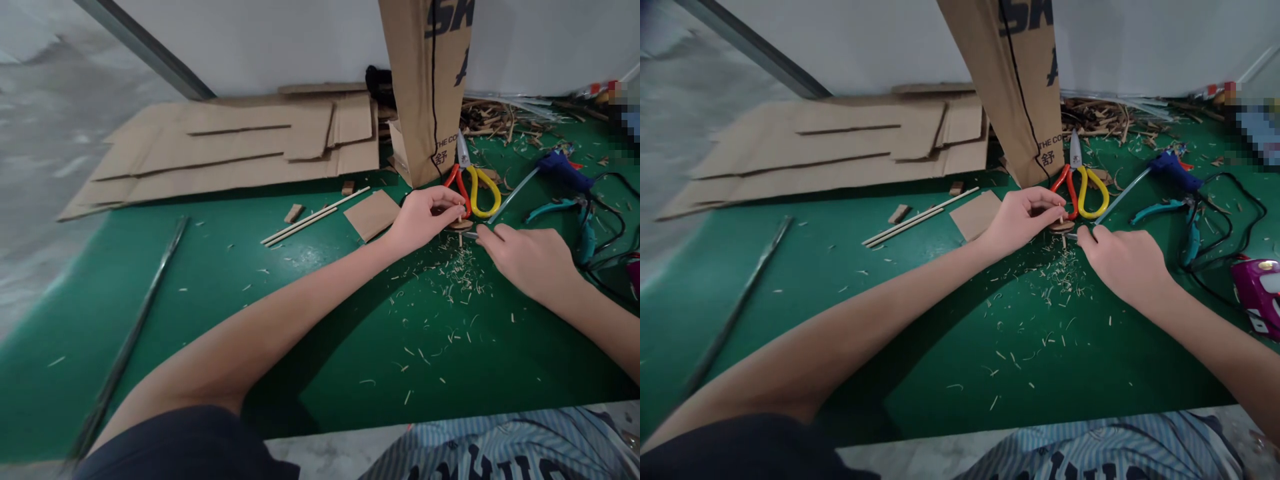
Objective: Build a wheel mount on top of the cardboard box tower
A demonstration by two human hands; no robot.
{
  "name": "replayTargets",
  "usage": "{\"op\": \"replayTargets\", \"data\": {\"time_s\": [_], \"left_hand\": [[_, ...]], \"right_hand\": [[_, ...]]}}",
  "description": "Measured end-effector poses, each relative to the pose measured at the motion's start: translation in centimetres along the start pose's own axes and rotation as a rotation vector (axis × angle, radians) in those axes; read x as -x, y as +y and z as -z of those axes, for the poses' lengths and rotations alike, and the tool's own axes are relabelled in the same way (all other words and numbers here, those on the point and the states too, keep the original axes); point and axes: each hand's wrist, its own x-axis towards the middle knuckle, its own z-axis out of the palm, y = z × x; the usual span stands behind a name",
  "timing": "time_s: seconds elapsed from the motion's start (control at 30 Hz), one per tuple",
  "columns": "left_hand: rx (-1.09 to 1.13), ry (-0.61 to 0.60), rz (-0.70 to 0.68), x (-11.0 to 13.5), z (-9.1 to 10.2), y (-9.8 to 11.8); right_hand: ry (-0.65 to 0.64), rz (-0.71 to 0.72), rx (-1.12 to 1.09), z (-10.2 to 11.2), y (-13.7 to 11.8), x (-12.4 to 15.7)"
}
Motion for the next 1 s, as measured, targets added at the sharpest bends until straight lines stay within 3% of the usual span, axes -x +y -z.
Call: {"op": "replayTargets", "data": {"time_s": [0.27,0.53,1.0], "left_hand": [[0.066,-0.032,0.021,0.0,0.0,-0.1],[0.089,-0.043,0.025,0.1,0.0,-0.1],[0.066,-0.077,-0.017,-0.1,-0.1,-0.3]], "right_hand": [[-0.162,0.089,-0.021,1.7,-0.7,0.4],[0.003,0.021,0.014,0.6,0.4,0.2],[-0.046,0.016,-0.029,-0.3,0.2,-0.2]]}}
